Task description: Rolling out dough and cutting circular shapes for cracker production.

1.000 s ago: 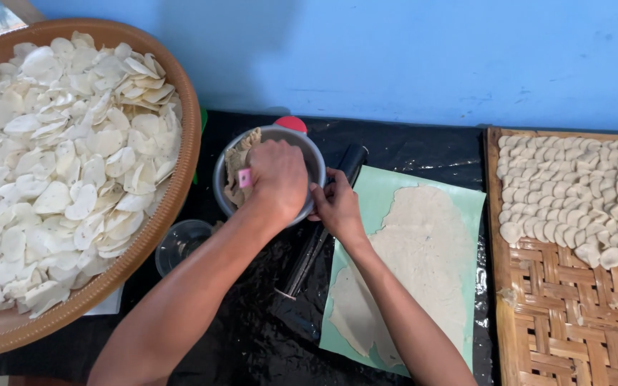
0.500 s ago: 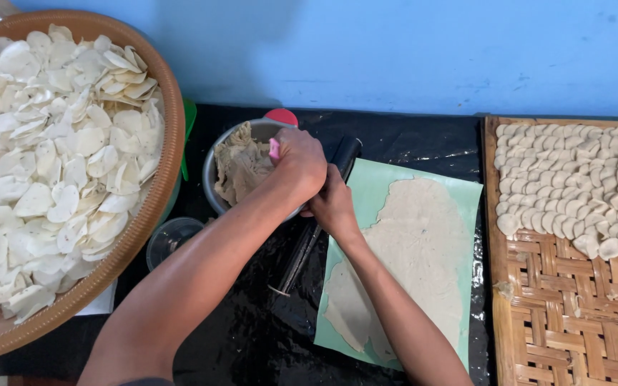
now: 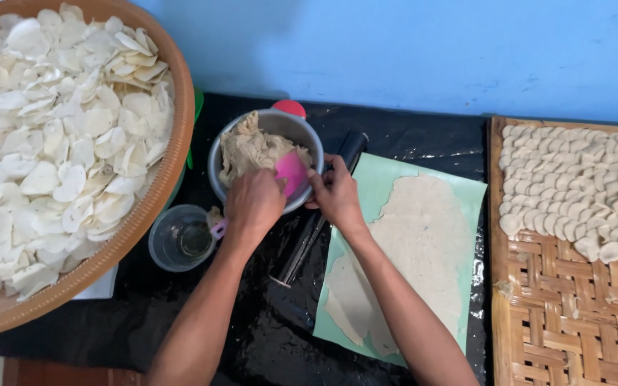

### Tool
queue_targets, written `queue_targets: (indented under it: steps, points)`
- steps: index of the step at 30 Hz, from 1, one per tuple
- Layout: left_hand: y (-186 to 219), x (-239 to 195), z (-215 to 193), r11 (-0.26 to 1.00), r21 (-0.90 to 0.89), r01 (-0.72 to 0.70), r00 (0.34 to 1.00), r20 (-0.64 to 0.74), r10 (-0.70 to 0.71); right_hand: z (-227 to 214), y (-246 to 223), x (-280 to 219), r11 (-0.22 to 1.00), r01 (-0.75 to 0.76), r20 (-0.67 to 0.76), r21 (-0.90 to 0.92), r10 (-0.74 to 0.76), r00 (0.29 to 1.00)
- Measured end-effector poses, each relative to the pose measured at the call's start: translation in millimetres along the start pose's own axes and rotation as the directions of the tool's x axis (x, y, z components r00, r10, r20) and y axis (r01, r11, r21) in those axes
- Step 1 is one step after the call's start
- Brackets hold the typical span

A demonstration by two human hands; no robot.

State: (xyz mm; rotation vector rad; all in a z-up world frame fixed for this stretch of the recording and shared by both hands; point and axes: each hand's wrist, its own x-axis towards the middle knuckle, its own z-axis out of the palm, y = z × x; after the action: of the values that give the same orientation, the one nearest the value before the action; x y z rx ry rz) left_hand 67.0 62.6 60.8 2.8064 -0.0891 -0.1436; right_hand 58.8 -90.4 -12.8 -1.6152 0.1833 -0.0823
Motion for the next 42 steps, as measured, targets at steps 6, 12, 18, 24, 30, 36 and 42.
queue_targets:
  steps: [6, 12, 18, 24, 30, 36, 42]
  points:
    - [0.1, -36.5, -15.1, 0.991, -0.128, -0.036, 0.992, -0.127, 0.020, -18.4, -14.0, -25.6, 0.960, 0.139, -0.024, -0.243, -0.149, 0.988]
    - [-6.0, -87.4, 4.9, 0.910, -0.400, -0.112, 0.983, -0.180, 0.042, -61.4, -26.6, -175.0, 0.646, 0.538, 0.431, -0.542, -0.335, 0.838]
    - [2.2, -135.0, 56.5, 0.870, -0.460, -0.178, 0.983, -0.118, 0.139, -87.9, 6.6, -226.9, 0.450, 0.751, 0.692, -0.483, -0.329, 0.642]
    - [5.5, -160.5, 68.8, 0.920, -0.321, -0.225, 0.974, -0.051, 0.221, -96.9, 9.7, -234.7, 0.426, 0.732, 0.646, -0.532, -0.356, 0.676]
    - [2.2, -168.3, 92.6, 0.948, -0.148, -0.283, 0.955, 0.053, 0.293, -101.4, 15.8, -236.7, 0.459, 0.657, 0.579, -0.598, -0.320, 0.750]
    - [1.0, -168.0, 94.3, 0.954, 0.088, -0.286, 0.935, 0.243, 0.258, -98.7, 19.1, -238.8, 0.491, 0.608, 0.535, -0.624, -0.298, 0.790]
    - [1.0, -157.0, 41.2, 0.969, 0.055, -0.240, 0.904, 0.377, 0.203, -93.4, 26.0, -242.4, 0.498, 0.579, 0.491, -0.646, -0.310, 0.814]
